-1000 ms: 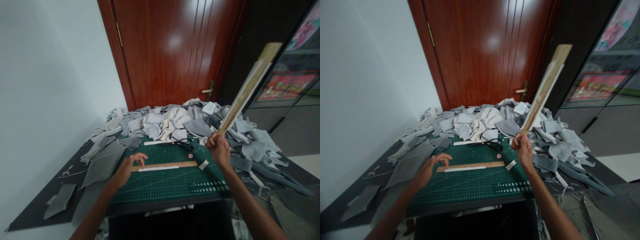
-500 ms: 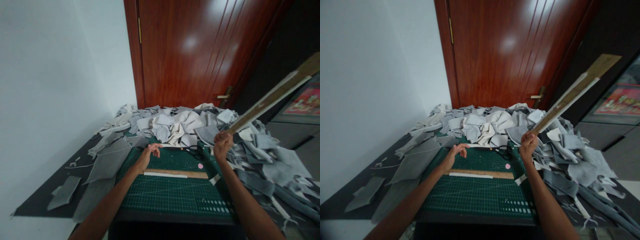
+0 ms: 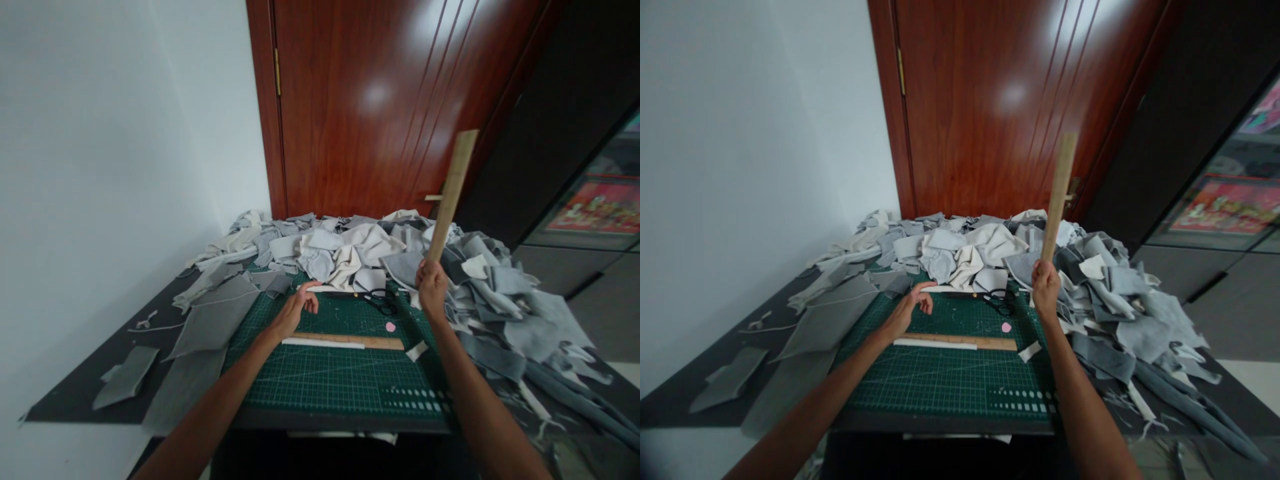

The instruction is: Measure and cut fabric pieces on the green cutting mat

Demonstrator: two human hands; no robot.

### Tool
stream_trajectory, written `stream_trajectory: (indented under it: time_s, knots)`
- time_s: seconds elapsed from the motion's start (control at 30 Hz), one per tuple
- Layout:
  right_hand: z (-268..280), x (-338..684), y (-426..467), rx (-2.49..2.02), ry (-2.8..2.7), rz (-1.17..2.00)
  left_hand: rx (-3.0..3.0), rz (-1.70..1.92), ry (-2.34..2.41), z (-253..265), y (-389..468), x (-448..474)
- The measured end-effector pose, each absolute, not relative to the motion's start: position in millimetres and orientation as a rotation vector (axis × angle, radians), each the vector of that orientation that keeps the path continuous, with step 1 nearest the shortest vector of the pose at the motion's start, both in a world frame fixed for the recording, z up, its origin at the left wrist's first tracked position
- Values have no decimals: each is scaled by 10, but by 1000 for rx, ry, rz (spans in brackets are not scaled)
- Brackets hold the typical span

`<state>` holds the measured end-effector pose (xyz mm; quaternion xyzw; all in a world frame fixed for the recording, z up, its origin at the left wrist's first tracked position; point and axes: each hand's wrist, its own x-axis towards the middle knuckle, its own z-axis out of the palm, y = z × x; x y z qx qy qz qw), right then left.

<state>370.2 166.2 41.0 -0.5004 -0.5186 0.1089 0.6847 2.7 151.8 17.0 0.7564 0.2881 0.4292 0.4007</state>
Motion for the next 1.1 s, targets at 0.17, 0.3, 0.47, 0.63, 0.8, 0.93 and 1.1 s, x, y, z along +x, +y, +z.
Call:
stream_trajectory:
  time_s: [0.17, 0.3, 0.47, 0.63, 0.8, 0.93, 1.1]
  knots:
    - [458, 3672, 1599, -1037, -1034, 218, 1945, 1061, 738, 186, 1520, 26]
    - [407, 3676, 1602, -1153, -1094, 234, 1987, 1031, 737, 162, 1548, 6]
    - [408, 3693, 1638, -1468, -1337, 12, 2021, 1044, 777, 172, 1573, -42]
    - [481, 3649, 1293, -1359, -1966, 105, 2033, 1042, 810, 226, 1551, -69]
    - [348, 3486, 715, -1351, -2496, 431, 2076, 1027, 820, 240, 1537, -60]
    - [325, 3406, 555, -1370, -2575, 355, 2099, 1011, 811, 238, 1529, -49]
    - [353, 3405, 628, -1354, -2671, 222, 2130, 1067, 868, 330, 1533, -129]
